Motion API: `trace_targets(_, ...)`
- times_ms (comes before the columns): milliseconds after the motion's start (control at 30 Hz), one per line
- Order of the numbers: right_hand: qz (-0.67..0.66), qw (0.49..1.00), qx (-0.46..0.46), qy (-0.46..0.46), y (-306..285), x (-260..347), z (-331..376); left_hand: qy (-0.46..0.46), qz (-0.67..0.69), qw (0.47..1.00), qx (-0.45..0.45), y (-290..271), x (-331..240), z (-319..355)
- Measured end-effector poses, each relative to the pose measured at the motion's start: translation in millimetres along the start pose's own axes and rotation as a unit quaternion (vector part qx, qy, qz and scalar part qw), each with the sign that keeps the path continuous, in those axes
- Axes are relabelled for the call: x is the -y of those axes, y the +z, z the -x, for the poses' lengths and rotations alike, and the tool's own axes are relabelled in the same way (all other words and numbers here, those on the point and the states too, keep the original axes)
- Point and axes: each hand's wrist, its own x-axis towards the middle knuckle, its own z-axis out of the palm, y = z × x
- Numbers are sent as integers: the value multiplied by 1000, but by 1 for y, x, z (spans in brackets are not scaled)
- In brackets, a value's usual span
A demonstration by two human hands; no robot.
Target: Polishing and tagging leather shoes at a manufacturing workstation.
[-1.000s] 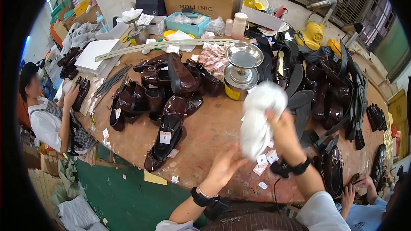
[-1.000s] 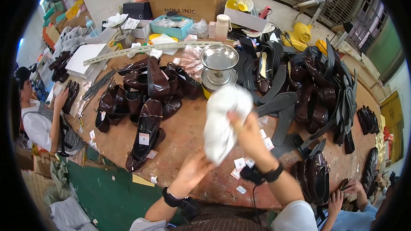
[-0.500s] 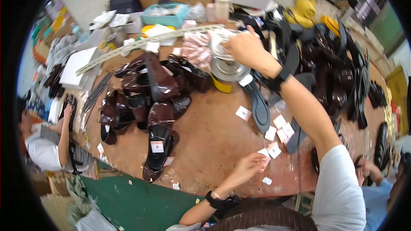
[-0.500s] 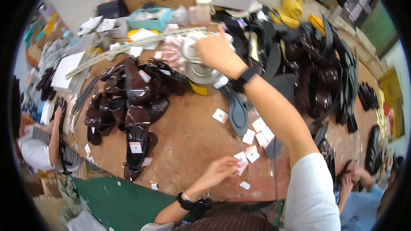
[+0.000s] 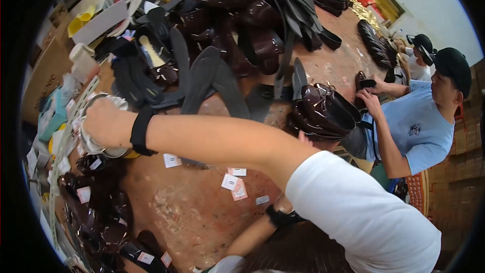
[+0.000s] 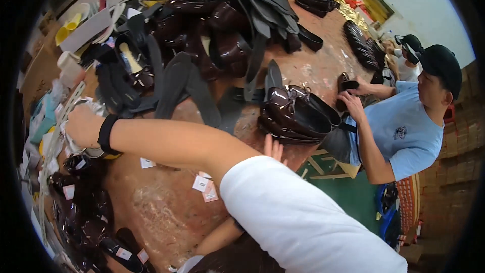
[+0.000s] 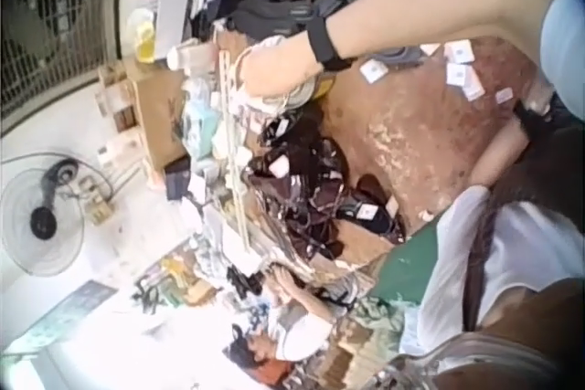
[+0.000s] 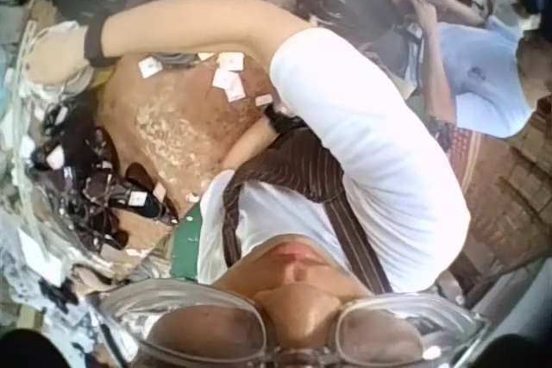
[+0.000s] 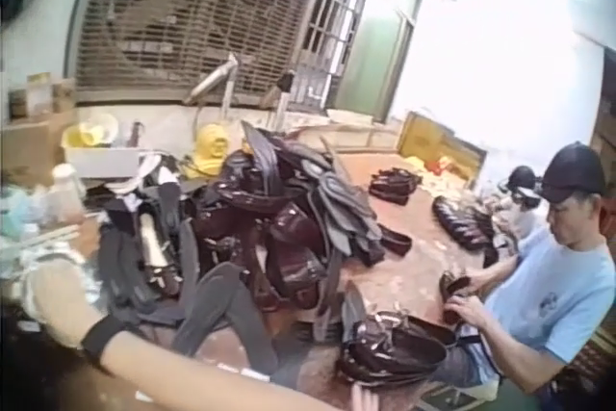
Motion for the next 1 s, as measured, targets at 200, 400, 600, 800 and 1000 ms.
trace_targets(200,-13,999,-20,24,11,1,-10,-191,173,966,-17,-47,6,38)
trace_targets(400,-27,997,-39,68,18,12,-10,-251,197,948,0,-8,28,24)
trace_targets(600,2,1000,-29,7,1,7,-8,-279,213,935,47,51,67,-12)
trace_targets(800,-58,991,96,70,-16,-1,-3,-255,243,934,56,83,92,-72)
trace_targets(1000,-43,995,79,34,-27,-4,-3,-247,264,932,22,86,103,-96)
